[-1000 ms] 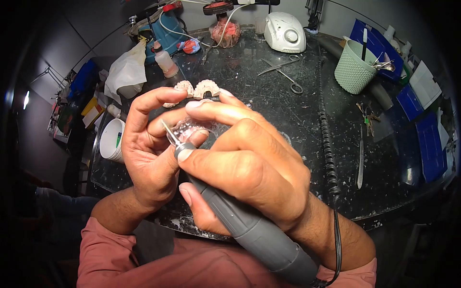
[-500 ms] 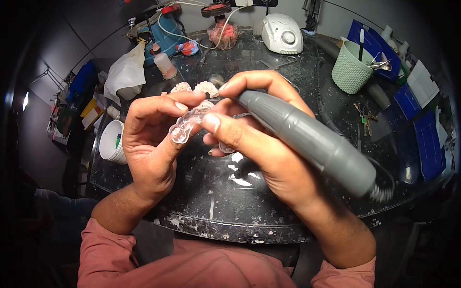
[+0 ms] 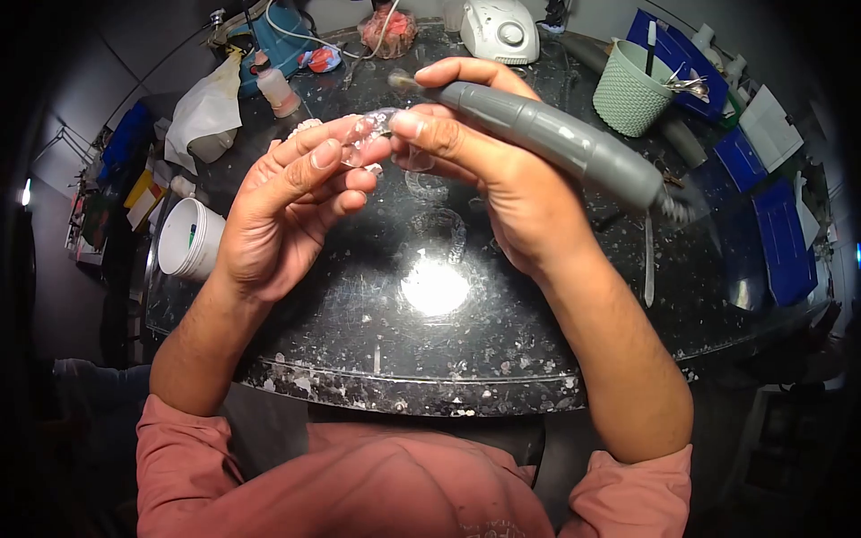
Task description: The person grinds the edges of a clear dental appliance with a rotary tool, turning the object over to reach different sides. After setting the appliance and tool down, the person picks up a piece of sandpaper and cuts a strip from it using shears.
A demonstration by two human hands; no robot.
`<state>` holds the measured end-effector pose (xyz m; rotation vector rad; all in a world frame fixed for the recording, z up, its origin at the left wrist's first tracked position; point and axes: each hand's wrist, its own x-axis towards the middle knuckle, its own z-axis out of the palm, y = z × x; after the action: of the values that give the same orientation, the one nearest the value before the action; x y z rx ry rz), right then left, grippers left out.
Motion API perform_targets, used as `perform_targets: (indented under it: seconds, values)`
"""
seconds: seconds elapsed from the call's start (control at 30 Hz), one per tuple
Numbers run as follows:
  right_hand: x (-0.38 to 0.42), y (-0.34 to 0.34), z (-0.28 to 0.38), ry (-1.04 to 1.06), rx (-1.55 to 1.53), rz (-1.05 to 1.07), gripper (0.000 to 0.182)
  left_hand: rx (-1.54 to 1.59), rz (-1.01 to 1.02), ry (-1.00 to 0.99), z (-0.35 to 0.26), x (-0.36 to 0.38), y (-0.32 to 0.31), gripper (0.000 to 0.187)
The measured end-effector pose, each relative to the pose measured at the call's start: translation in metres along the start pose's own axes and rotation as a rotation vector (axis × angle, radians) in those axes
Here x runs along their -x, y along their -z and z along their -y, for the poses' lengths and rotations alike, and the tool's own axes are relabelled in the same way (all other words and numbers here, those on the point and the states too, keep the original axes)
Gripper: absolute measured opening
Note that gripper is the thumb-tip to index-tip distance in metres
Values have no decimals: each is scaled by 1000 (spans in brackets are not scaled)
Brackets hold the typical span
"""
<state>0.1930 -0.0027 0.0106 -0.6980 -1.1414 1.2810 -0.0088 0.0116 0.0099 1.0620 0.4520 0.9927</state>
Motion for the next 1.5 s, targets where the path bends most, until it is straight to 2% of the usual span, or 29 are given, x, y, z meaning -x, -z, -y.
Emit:
perform_targets:
  seconds: [0.13,0.2,0.23,0.3,0.33,0.4,0.6,0.67,0.7,0.73,0.8,0.83,0.87,0.93,0.97,1.0,1.07,1.1,1.2,1.23,1.33,1.37,1.4,1.47,1.5]
  values:
    - [-3,11,0,-48,-152,87,41,217,83,41,1,-4,8,39]
    - [-3,12,-2,-40,-153,93,42,173,38,25,-1,-4,7,37]
    - [-3,10,-1,-34,-90,92,42,50,36,12,-2,-5,10,35]
    - [-4,7,-7,62,20,115,39,-136,1,-21,1,-5,12,26]
    - [-6,8,-11,125,81,129,38,-136,-2,-28,3,-5,14,26]
    - [-2,3,-11,152,158,122,37,-421,11,-125,8,-5,17,23]
    - [-5,8,-9,144,141,68,33,-344,54,-124,3,-6,13,26]
    - [-12,16,-7,159,172,-6,31,-503,69,-110,-3,-8,16,26]
    - [-14,19,-3,144,269,-89,37,-638,46,-69,-7,-9,16,23]
    - [-15,23,-2,187,277,-155,37,-641,56,-68,-7,-9,19,23]
    - [-19,33,0,186,340,-154,37,-1269,80,-145,-1,-10,26,20]
    - [-17,33,-1,188,344,-153,37,-1303,52,-151,2,-9,26,30]
    - [-15,30,-3,143,252,-98,38,-1302,44,-152,5,-8,24,30]
    - [-9,19,-8,63,85,-10,37,-1234,-139,-394,11,-8,16,43]
    - [-7,18,-13,46,-4,43,34,-1124,-132,-342,7,-7,11,53]
    - [-5,16,-18,28,-92,96,31,-1126,-146,-347,7,-7,8,53]
    - [1,6,-18,-7,-137,120,27,-802,-41,-497,8,-7,6,53]
    - [3,3,-18,-25,-150,121,27,-791,12,-514,7,-7,10,52]
    - [4,1,-18,-58,-174,116,28,-716,87,-437,5,-5,17,51]
    - [4,2,-18,-67,-185,113,28,-626,46,-392,6,-4,14,41]
    - [3,4,-18,-144,-249,94,29,-677,-74,-513,2,-2,1,30]
    - [3,4,-18,-145,-249,94,29,-814,-76,-639,3,-3,4,22]
    - [3,4,-18,-149,-265,87,29,-814,-75,-638,3,-5,7,22]
    - [3,3,-17,-151,-282,80,29,-1105,-17,-807,0,-7,13,21]
    - [3,3,-16,-152,-276,80,29,-1011,-84,-693,1,-4,7,19]
